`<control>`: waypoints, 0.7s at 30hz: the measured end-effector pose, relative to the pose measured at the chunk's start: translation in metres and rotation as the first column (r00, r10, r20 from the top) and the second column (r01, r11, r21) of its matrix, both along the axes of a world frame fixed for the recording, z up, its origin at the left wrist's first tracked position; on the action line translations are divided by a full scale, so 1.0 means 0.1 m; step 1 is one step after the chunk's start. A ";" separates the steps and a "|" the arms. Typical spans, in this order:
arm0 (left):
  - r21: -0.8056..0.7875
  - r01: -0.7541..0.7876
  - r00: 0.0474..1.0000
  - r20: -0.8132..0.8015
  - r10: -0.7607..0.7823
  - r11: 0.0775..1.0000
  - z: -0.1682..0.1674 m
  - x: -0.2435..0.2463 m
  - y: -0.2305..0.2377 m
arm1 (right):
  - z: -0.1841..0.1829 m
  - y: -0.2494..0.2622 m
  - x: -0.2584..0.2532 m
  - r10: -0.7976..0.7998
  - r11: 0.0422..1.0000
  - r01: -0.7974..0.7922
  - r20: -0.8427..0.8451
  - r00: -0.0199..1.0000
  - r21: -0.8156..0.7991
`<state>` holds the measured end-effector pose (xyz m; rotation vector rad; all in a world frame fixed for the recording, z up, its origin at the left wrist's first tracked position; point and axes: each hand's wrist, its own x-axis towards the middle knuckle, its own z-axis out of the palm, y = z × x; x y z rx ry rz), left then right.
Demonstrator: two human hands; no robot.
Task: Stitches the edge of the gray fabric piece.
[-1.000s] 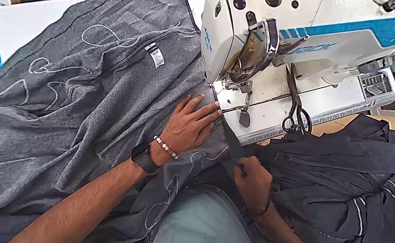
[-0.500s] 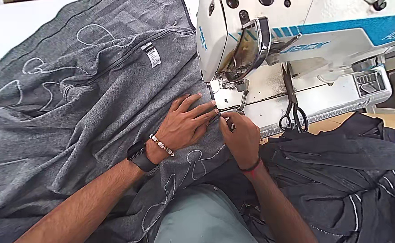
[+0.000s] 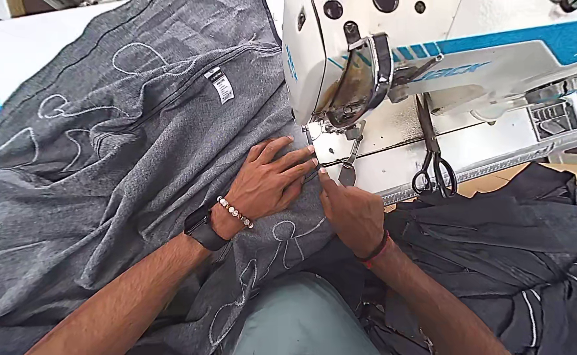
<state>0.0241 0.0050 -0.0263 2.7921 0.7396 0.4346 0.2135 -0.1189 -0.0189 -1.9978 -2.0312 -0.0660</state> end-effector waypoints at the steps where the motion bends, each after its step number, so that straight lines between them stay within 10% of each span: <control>1: -0.005 -0.004 1.000 -0.010 0.004 1.000 0.01 0.00 0.04 | 0.00 0.04 0.00 -0.006 1.000 0.006 -0.001 1.000 -0.010; 15: 0.169 0.196 0.979 0.017 -0.201 0.966 0.07 -0.10 1.14 | 0.06 0.73 -0.19 -0.106 0.994 0.108 0.055 0.993 -0.025; 21: 0.115 -0.286 0.911 -0.275 0.307 0.951 0.40 -0.10 -0.26 | 0.06 0.65 -0.20 -0.244 0.969 0.248 -0.130 0.961 0.011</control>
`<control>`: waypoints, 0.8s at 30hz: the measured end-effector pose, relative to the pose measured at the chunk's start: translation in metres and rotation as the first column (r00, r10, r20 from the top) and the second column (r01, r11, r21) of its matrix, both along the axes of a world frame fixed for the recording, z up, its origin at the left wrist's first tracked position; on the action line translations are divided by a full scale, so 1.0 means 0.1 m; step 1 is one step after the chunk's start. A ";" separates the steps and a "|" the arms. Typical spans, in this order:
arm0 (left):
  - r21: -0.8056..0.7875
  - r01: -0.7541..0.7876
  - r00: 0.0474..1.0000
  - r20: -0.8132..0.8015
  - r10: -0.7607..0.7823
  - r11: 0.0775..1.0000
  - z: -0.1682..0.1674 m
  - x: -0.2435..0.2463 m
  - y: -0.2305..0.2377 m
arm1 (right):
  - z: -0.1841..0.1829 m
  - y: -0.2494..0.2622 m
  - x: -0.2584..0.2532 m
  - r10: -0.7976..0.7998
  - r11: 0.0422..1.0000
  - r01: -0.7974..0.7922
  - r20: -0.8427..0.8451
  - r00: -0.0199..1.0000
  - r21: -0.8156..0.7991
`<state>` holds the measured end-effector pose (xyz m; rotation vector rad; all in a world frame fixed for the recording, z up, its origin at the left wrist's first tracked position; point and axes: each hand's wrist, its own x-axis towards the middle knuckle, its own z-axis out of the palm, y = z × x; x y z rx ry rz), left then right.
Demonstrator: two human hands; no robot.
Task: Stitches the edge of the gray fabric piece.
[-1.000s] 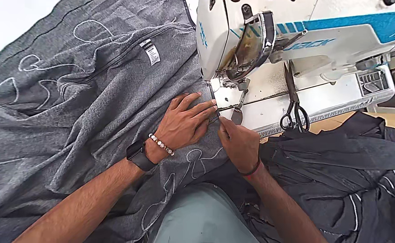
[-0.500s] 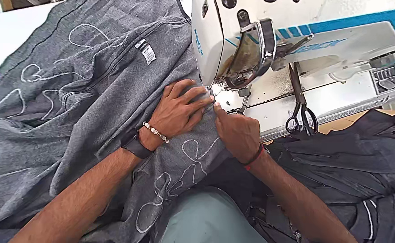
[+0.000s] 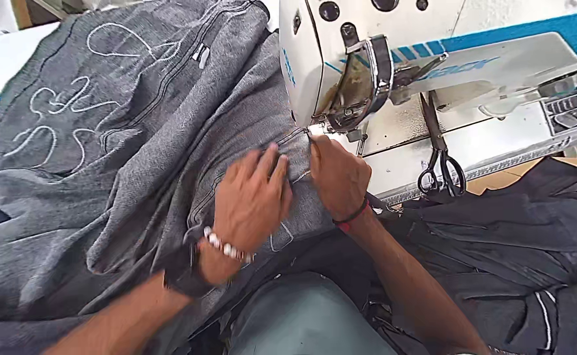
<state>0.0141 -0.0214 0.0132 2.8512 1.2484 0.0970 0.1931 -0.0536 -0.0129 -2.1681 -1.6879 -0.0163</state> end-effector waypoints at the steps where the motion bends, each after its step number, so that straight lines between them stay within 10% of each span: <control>1: -0.045 -0.075 0.997 0.000 0.075 0.996 -0.10 -0.08 -0.15 | 0.03 0.00 0.02 -0.032 0.999 0.032 -0.069 0.997 0.003; 7: -0.205 0.226 0.974 0.050 -0.220 0.952 -0.25 -0.64 0.63 | 0.09 -0.06 -0.02 -0.071 0.996 0.054 -0.237 0.969 -0.078; 12: -0.276 0.189 0.910 0.410 -0.062 0.942 0.04 -0.03 0.47 | -0.04 -0.04 -0.08 -0.083 0.997 0.082 -0.136 0.987 -0.006; 24: 0.025 0.088 0.991 0.094 -0.090 0.996 -0.18 0.12 0.42 | -0.02 -0.01 -0.12 -0.037 0.997 0.041 0.065 0.997 -0.060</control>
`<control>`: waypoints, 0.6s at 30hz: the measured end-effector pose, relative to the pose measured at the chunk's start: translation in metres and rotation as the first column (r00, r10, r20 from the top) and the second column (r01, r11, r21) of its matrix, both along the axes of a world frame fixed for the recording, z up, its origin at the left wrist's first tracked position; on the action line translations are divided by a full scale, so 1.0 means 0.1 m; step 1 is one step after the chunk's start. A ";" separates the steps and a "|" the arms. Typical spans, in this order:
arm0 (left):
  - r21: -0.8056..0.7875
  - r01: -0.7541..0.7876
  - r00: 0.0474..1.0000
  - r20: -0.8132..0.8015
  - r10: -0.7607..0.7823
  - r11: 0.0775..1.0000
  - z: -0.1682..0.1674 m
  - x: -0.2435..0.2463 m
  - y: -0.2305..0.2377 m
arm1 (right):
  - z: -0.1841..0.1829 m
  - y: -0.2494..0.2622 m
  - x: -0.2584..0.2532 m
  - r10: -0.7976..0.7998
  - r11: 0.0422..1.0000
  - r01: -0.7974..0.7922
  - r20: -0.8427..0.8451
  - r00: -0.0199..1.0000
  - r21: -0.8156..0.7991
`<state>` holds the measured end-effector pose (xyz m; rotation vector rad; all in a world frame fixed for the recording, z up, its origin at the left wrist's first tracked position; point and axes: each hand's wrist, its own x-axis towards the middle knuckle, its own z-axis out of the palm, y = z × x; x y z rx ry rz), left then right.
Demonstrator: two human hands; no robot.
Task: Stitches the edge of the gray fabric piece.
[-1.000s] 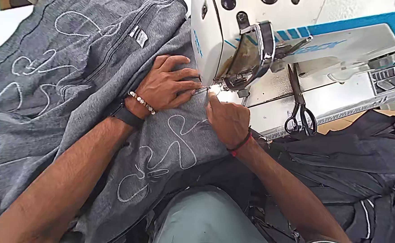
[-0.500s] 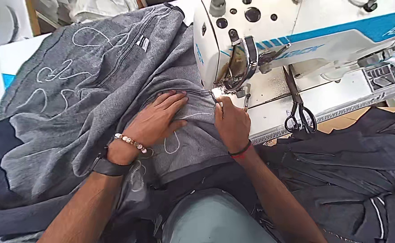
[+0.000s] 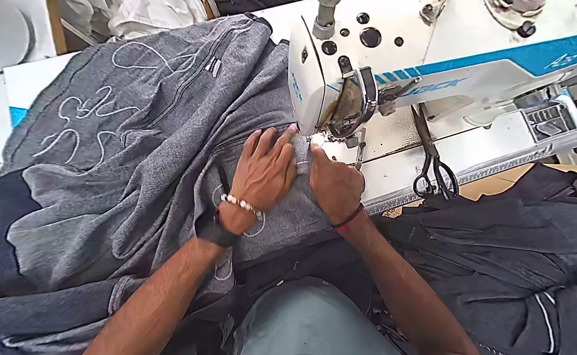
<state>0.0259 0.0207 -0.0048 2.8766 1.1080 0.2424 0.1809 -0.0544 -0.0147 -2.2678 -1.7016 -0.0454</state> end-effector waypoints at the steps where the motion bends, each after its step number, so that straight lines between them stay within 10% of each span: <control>1: -0.008 -0.075 0.997 -0.002 0.075 0.997 0.07 0.00 -0.17 | -0.03 -0.02 0.00 0.002 1.000 -0.002 0.012 1.000 0.028; 6: -0.114 -0.424 0.902 -0.142 0.407 0.899 -0.01 -0.56 -0.78 | -0.18 -0.35 0.09 0.128 0.989 -0.129 0.014 0.992 0.072; 14: -0.183 -0.076 0.946 -0.324 0.013 0.980 0.36 -1.10 0.37 | -0.16 -0.49 0.15 0.217 0.975 -0.217 -0.009 0.976 -0.044; 18: -0.239 -0.028 0.973 0.216 0.081 0.971 0.44 -0.21 0.12 | -0.02 -0.46 0.39 0.154 0.960 -0.095 -0.213 0.965 0.263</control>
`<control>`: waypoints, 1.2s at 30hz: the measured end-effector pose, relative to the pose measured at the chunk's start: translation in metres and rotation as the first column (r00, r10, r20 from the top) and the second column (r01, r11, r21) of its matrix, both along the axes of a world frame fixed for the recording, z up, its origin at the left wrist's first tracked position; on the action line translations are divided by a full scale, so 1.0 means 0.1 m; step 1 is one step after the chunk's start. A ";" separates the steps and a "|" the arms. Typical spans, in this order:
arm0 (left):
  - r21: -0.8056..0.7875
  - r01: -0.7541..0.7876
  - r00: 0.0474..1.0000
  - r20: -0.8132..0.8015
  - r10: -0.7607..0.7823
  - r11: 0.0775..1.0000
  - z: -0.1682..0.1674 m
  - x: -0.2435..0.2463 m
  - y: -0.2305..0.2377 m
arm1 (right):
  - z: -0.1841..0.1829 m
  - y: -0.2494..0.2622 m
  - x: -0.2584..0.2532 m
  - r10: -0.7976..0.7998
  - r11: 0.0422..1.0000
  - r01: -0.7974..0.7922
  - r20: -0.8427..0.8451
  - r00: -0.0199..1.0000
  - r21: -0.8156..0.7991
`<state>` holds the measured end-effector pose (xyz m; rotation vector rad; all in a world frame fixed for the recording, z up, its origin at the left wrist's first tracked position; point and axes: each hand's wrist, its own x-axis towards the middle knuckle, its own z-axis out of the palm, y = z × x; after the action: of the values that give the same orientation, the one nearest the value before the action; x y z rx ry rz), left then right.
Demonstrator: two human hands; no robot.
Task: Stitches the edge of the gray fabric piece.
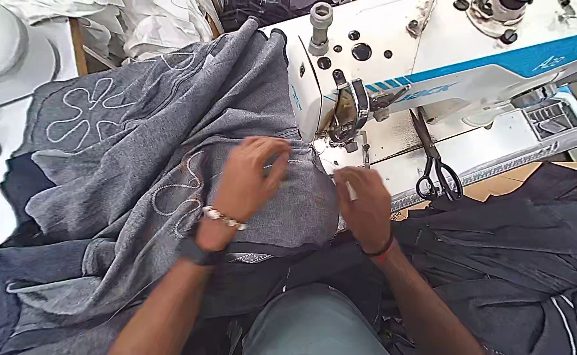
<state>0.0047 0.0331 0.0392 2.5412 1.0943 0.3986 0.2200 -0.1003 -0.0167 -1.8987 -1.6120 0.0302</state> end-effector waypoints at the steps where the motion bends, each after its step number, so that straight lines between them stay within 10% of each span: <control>1: -0.019 0.007 0.991 0.132 -0.004 1.000 -0.13 0.17 -0.06 | 0.06 0.01 0.11 -0.044 0.999 0.044 0.001 0.999 0.015; 7: 0.214 0.204 0.977 0.012 -0.211 0.955 -0.70 0.20 -0.01 | 0.11 0.15 0.68 0.046 0.978 -0.042 0.017 0.999 -0.204; 18: 0.179 0.304 0.951 0.007 -0.310 0.936 -0.64 0.11 0.18 | -0.17 0.21 -0.10 0.274 0.959 -0.281 0.166 0.947 0.020; 24: 0.224 0.460 0.886 -0.048 -0.461 0.859 -0.68 0.04 0.51 | -0.23 0.14 -0.17 0.126 0.989 -0.142 0.261 0.957 0.042; 31: 0.188 0.293 0.956 -0.064 -0.286 0.938 -0.61 0.22 0.13 | -0.22 0.13 -0.17 -0.084 0.991 0.062 0.196 0.977 0.118; 36: 0.223 0.105 0.988 -0.134 -0.076 0.969 -0.71 0.33 -0.24 | -0.02 0.35 -0.13 -0.152 0.975 0.154 0.025 0.988 -0.162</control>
<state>0.0375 0.0087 -0.0322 2.8425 1.0225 0.3655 0.2073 -0.0654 -0.0186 -2.1486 -1.5055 0.0891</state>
